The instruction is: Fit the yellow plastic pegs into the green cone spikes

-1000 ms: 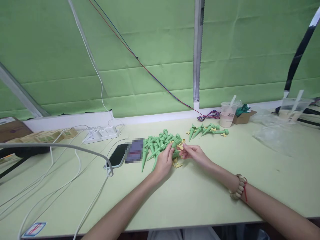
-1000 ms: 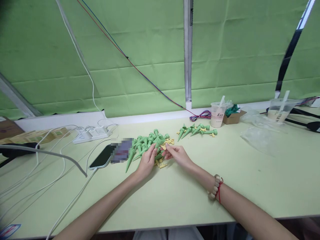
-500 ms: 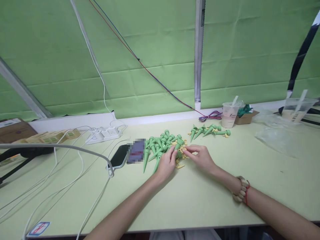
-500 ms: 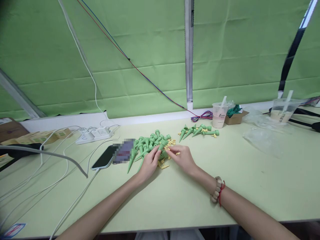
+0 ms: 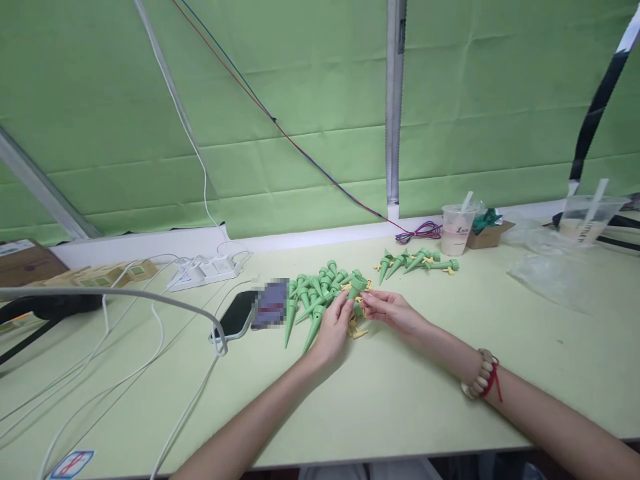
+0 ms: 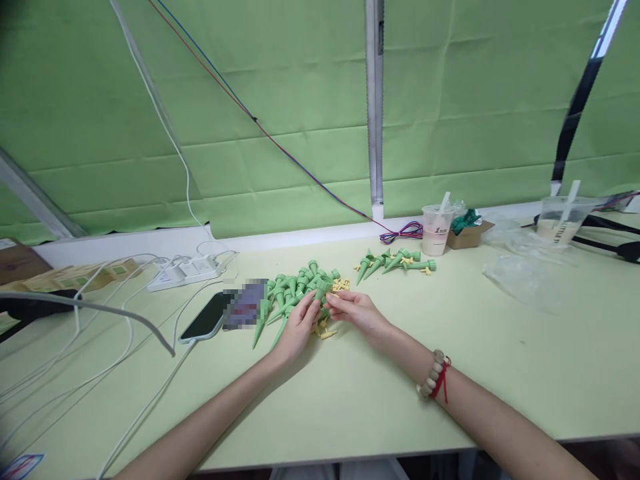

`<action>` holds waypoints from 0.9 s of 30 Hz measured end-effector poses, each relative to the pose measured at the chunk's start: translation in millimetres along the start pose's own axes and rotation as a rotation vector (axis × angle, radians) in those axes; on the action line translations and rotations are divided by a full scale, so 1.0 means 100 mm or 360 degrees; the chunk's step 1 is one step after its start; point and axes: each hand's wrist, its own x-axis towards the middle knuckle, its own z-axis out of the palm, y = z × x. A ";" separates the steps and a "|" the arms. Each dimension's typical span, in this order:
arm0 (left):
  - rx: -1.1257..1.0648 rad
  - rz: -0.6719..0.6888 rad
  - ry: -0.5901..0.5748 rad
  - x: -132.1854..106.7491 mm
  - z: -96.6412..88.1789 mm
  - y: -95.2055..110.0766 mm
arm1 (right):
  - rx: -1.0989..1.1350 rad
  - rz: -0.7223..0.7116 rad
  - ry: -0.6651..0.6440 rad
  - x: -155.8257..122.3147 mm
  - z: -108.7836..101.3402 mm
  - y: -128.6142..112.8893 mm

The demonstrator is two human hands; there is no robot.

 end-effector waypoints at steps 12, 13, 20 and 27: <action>-0.0506 -0.0318 -0.0157 -0.03 0.02 0.15 | -0.0279 -0.0294 0.0357 0.03 0.00 0.07; -0.0518 -0.0329 -0.0133 -0.03 0.02 0.16 | -0.0215 -0.0220 0.0353 0.03 0.01 0.06; -0.0480 -0.0283 -0.0151 -0.06 0.00 0.21 | 0.0168 -0.0006 0.0099 0.00 -0.01 0.05; -0.0481 -0.0341 -0.0129 -0.07 0.02 0.26 | 0.0043 -0.0113 0.0004 0.02 0.01 0.08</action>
